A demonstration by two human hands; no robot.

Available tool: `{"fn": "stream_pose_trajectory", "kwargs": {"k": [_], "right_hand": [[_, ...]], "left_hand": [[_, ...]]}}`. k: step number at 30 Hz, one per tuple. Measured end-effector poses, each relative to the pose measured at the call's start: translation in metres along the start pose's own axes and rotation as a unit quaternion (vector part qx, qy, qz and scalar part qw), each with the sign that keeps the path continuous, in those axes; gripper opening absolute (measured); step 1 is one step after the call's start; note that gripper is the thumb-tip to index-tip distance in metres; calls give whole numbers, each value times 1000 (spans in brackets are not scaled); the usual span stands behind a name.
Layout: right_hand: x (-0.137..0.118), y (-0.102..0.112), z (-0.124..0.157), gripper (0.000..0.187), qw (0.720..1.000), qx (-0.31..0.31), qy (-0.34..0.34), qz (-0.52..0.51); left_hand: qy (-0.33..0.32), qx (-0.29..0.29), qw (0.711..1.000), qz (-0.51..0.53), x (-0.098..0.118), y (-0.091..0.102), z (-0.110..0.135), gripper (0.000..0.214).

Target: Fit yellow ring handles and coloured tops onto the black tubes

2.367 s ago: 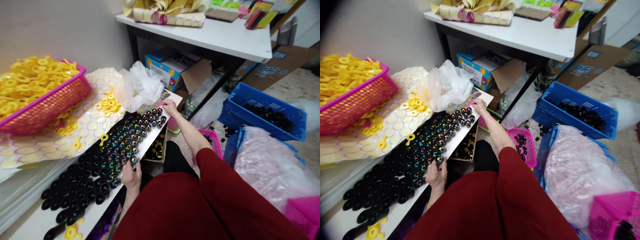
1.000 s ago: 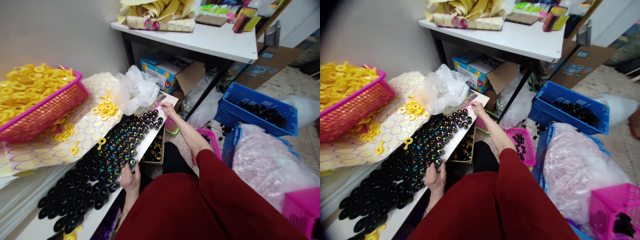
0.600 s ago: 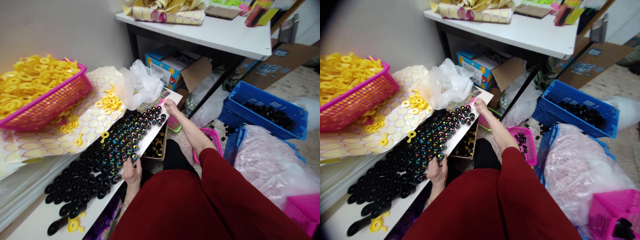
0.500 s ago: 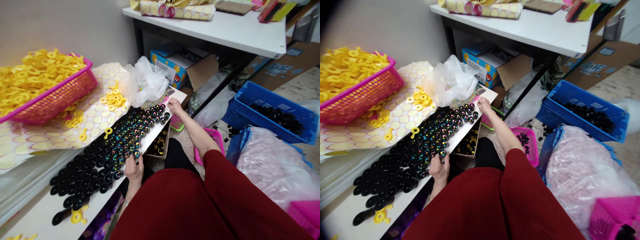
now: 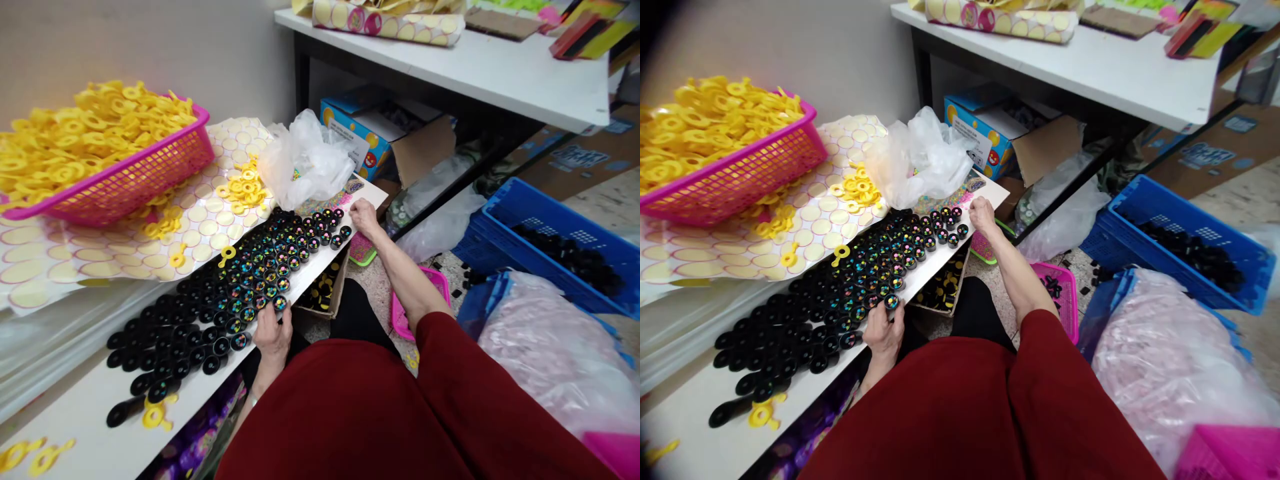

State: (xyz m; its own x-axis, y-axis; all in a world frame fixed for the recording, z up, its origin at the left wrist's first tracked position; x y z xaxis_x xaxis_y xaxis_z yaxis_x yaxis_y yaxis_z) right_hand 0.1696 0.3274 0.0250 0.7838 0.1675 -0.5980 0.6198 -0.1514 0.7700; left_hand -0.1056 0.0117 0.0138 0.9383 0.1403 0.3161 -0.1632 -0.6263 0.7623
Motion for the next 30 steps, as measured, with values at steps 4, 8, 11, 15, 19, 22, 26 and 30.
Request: {"fn": "stream_pose_trajectory", "kwargs": {"k": [4, 8, 11, 15, 19, 22, 26, 30], "right_hand": [[-48, 17, 9, 10, 993, 50, 53, -90], [-133, -14, 26, 10, 969, -70, 177, -156], [-179, -48, 40, 9, 952, -158, 240, -107], [-197, -79, 45, 10, 945, -197, 261, -9], [-193, -90, 41, 13, 947, -210, 238, 55], [-194, -90, 41, 15, 945, -213, 235, 79], [-198, -89, 43, 17, 942, -213, 235, 105], [-199, -89, 44, 18, 941, -206, 239, 120]], "left_hand": [[6, -6, 1000, 4, 0, 0, 0, 35], [24, -14, 1000, 12, -3, -1, 1, 35], [29, -7, 999, 16, -2, 0, 0, 36], [11, 6, 1000, -3, 2, 3, 0, 36], [32, -7, 999, 16, -3, 0, 2, 37], [42, -16, 999, 29, -6, -3, 4, 39], [37, -22, 998, 41, -6, -5, 5, 38], [26, -19, 999, 28, -4, -3, 4, 36]]}}
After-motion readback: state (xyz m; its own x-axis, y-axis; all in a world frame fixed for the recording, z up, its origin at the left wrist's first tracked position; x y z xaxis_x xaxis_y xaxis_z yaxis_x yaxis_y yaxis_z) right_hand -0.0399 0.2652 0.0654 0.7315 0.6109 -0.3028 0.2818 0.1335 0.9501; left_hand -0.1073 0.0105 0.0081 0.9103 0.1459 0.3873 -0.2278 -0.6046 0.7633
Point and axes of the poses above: each hand's wrist, its own z-axis away from the middle knuckle, its own y-axis out of the back of the hand, x = y × z, the point moved 10 cm from there along -z, towards the middle knuckle, and after that the axes turned 3 degrees about -z, right-handed, at the moved point
